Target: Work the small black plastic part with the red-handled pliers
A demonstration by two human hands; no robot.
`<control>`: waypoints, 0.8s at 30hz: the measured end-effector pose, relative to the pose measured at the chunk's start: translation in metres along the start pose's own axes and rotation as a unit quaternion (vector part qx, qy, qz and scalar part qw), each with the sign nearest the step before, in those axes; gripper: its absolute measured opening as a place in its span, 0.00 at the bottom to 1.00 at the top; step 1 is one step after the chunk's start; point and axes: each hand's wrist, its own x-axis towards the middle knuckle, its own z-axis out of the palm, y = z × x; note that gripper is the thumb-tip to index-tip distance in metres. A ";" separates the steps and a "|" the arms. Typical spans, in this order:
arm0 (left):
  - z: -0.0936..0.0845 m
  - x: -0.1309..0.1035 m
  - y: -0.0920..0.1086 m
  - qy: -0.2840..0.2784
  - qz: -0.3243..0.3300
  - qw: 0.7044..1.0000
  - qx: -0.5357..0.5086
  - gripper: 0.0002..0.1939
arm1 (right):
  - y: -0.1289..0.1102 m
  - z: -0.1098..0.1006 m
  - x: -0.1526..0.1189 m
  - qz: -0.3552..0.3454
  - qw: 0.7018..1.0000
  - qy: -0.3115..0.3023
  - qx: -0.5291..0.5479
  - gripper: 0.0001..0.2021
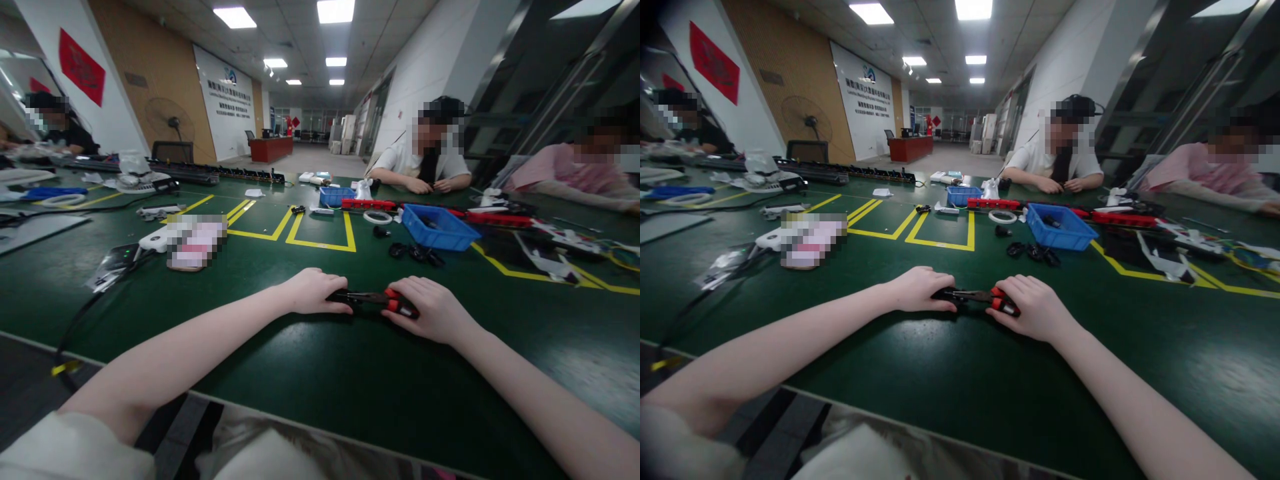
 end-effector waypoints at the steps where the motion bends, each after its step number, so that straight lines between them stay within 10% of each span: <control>1: 0.000 0.000 0.000 0.002 0.000 1.000 0.004 0.21 | 0.000 0.000 0.000 0.000 1.000 -0.001 0.000 0.16; 24: -0.003 0.000 0.004 -0.009 -0.005 1.000 0.003 0.21 | -0.002 -0.003 0.000 0.015 1.000 0.004 -0.001 0.15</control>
